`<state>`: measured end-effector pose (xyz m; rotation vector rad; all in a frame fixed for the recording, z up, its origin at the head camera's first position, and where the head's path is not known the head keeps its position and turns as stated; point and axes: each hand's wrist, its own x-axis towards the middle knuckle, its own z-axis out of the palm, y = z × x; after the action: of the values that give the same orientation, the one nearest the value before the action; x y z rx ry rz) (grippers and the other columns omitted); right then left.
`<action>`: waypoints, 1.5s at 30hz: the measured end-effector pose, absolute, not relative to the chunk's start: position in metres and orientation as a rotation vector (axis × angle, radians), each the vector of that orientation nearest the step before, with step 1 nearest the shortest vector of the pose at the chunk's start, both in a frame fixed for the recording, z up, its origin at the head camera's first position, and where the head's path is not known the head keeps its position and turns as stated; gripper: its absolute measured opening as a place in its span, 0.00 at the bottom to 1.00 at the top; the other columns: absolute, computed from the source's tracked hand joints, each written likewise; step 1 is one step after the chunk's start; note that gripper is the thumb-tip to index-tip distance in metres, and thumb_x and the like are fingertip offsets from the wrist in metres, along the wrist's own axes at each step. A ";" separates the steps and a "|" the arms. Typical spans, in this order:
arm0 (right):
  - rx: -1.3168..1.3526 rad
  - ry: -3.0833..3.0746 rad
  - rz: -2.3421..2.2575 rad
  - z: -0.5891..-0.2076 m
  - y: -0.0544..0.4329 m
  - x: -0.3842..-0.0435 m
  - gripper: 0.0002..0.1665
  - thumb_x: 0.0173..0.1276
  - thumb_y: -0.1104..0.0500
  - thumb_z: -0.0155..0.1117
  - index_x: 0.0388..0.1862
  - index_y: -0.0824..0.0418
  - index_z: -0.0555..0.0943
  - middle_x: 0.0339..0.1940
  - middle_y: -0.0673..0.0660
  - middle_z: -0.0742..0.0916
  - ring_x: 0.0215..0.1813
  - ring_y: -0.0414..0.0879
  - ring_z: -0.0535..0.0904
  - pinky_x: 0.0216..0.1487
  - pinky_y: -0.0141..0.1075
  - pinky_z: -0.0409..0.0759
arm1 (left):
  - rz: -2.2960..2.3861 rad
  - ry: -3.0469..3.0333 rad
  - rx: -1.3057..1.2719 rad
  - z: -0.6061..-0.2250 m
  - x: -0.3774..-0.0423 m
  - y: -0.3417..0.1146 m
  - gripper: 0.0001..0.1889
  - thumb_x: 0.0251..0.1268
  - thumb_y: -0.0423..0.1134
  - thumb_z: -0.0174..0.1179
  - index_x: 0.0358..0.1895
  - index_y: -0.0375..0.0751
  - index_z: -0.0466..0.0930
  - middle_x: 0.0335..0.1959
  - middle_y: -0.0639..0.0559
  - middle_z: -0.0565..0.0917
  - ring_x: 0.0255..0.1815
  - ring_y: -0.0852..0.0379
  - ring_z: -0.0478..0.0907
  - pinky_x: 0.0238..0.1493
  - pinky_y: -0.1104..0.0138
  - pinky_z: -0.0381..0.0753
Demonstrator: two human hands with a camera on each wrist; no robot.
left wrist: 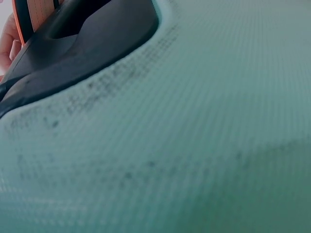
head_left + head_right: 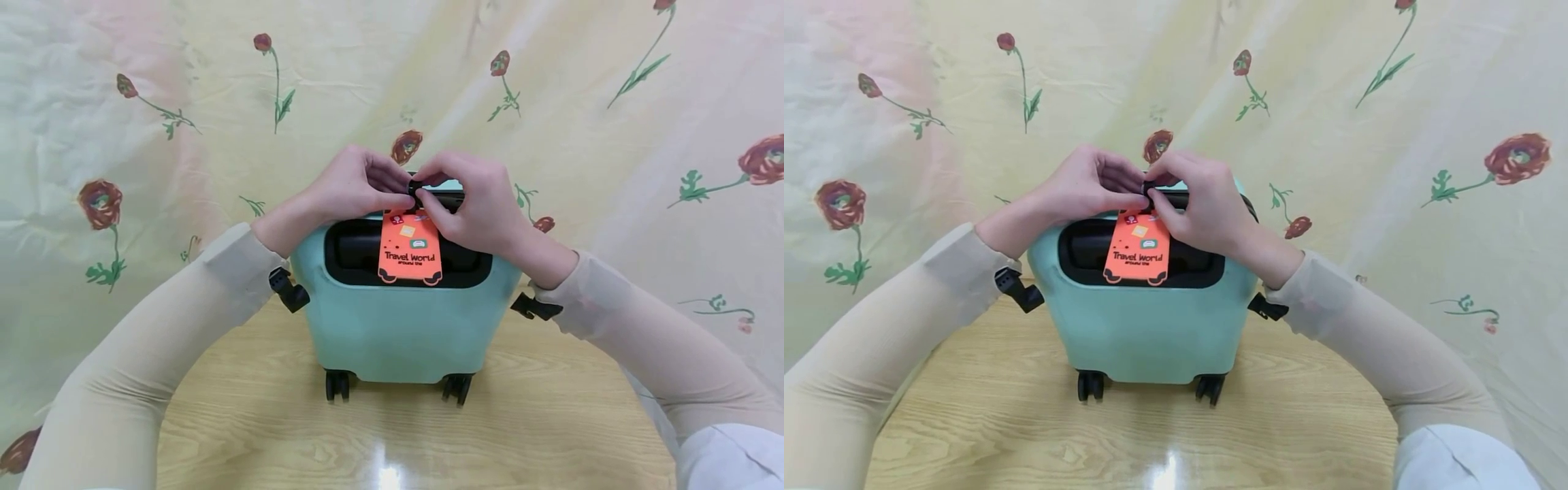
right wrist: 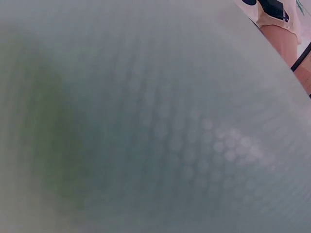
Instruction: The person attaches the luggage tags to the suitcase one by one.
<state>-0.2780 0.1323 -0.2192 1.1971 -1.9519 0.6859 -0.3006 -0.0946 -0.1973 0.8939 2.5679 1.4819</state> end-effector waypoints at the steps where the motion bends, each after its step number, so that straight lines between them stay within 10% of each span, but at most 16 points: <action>1: 1.194 -1.955 0.695 -0.219 0.132 -0.278 0.08 0.69 0.63 0.71 0.45 0.66 0.87 0.42 0.58 0.92 0.45 0.47 0.91 0.53 0.38 0.87 | 1.482 2.569 0.901 -0.197 -0.301 -0.094 0.17 0.64 0.35 0.76 0.54 0.37 0.90 0.49 0.42 0.93 0.49 0.52 0.93 0.56 0.64 0.89; 26: 1.083 -2.006 0.665 -0.225 0.133 -0.276 0.09 0.70 0.61 0.72 0.44 0.63 0.93 0.38 0.61 0.91 0.34 0.50 0.84 0.34 0.37 0.78 | 1.453 2.613 0.934 -0.200 -0.299 -0.092 0.16 0.66 0.37 0.75 0.55 0.38 0.90 0.53 0.45 0.90 0.44 0.53 0.93 0.53 0.67 0.88; 45: 1.090 -2.082 0.648 -0.221 0.130 -0.278 0.09 0.73 0.61 0.71 0.46 0.65 0.88 0.39 0.61 0.90 0.37 0.50 0.87 0.43 0.44 0.86 | 1.466 2.641 0.909 -0.200 -0.298 -0.091 0.16 0.64 0.35 0.76 0.53 0.36 0.89 0.47 0.41 0.91 0.43 0.53 0.90 0.51 0.67 0.89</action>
<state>-0.2780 0.1304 -0.2206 1.0901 -2.0825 0.6484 -0.2975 -0.0912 -0.1998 0.9085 2.6412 1.4661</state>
